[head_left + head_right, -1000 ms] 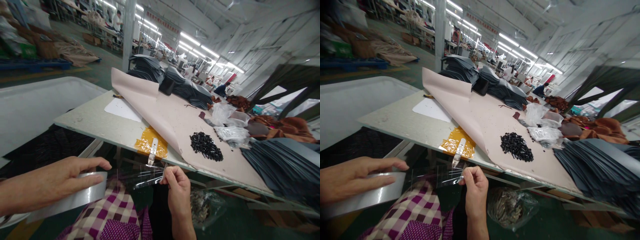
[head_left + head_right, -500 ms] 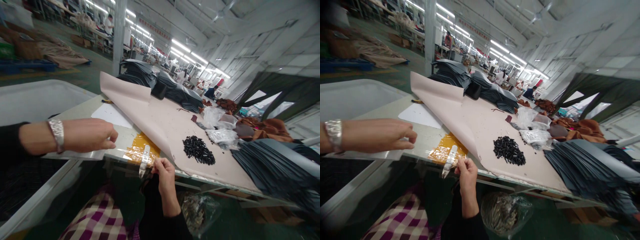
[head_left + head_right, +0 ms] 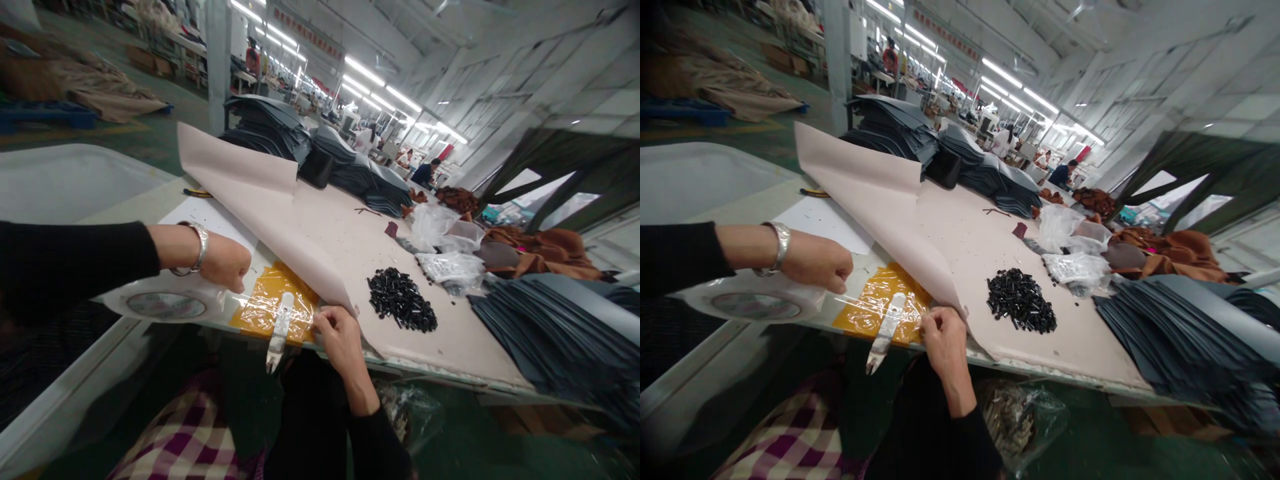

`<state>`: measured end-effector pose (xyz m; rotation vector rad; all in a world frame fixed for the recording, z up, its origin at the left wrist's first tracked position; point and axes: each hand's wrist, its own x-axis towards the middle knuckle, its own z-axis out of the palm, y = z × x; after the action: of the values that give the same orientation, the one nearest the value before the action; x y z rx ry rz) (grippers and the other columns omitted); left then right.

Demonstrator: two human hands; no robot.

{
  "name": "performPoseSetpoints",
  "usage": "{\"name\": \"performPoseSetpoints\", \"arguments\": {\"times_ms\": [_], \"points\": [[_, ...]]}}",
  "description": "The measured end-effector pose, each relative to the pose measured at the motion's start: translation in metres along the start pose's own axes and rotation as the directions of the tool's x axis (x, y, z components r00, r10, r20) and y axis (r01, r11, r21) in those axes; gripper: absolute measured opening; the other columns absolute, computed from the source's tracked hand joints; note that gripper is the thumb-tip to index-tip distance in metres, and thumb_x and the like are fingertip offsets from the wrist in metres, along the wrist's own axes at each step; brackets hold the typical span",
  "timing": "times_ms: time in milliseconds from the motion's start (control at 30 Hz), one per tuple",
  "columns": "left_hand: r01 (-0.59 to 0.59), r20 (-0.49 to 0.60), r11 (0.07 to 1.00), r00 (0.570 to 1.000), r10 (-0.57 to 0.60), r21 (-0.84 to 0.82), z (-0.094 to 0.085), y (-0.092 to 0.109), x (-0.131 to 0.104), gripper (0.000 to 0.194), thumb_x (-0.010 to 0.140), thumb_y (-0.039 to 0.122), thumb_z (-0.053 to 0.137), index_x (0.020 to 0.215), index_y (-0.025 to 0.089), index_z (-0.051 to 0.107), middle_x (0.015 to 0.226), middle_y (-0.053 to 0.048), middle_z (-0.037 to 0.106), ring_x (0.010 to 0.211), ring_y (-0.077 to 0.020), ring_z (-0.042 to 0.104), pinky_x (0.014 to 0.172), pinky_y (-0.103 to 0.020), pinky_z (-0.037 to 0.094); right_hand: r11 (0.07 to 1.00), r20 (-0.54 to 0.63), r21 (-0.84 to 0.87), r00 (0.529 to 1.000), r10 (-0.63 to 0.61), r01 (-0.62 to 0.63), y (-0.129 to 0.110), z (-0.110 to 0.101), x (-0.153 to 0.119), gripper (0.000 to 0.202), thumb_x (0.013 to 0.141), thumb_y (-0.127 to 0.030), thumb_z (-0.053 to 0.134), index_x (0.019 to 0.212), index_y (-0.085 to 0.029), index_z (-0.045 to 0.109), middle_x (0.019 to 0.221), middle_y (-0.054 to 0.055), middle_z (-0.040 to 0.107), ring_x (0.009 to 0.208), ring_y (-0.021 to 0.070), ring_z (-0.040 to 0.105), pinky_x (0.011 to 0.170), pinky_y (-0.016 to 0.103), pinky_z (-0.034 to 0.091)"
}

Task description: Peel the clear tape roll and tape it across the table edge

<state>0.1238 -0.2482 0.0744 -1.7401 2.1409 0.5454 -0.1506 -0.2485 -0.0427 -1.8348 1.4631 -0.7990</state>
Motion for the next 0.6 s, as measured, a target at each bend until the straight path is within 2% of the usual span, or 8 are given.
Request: {"name": "performPoseSetpoints", "arguments": {"times_ms": [100,367,500,600], "points": [[0.021,0.058,0.999,0.998,-0.023,0.033,-0.002,0.005,0.01,0.024,0.085,0.024,0.06,0.092,0.01,0.078,0.088,-0.012,0.073,0.074,-0.0202,0.061,0.057,-0.026,0.033,0.998,-0.006,-0.042,0.999,-0.049,0.049,0.0,-0.007,0.006,0.024,0.078,-0.035,0.057,0.065,-0.017,0.065,0.114,0.014,0.067,0.109,0.0256,0.06,0.091,0.035,0.044],[-0.042,0.074,0.999,0.996,0.039,0.034,-0.004,0.003,0.036,0.022,0.084,0.025,0.064,0.08,0.009,0.078,0.073,-0.012,0.069,0.058,-0.0163,0.051,0.054,-0.028,0.03,0.997,-0.018,-0.078,1.0,0.019,-0.02,0.007,-0.015,0.02,0.02,0.076,-0.033,0.06,0.065,-0.017,0.069,0.119,0.013,0.066,0.111,0.026,0.058,0.091,0.034,0.045],[-0.081,0.02,0.997,0.997,0.081,-0.004,-0.002,-0.004,0.052,0.021,0.084,0.02,0.066,0.068,0.01,0.076,0.058,-0.006,0.063,0.05,-0.012,0.046,0.051,-0.027,0.026,0.994,-0.026,-0.108,0.999,0.025,-0.028,0.007,-0.015,0.027,0.021,0.078,-0.031,0.061,0.065,-0.017,0.069,0.116,0.014,0.066,0.11,0.0267,0.059,0.095,0.037,0.041],[-0.093,-0.087,0.994,0.992,0.088,-0.055,0.003,-0.008,0.067,0.019,0.075,0.011,0.075,0.057,0.011,0.071,0.044,0.0,0.054,0.043,-0.0095,0.041,0.051,-0.025,0.026,0.99,-0.039,-0.14,0.999,0.001,-0.006,0.009,-0.015,0.031,0.02,0.079,-0.028,0.061,0.064,-0.017,0.068,0.116,0.013,0.066,0.112,0.0267,0.058,0.098,0.038,0.039]]}}
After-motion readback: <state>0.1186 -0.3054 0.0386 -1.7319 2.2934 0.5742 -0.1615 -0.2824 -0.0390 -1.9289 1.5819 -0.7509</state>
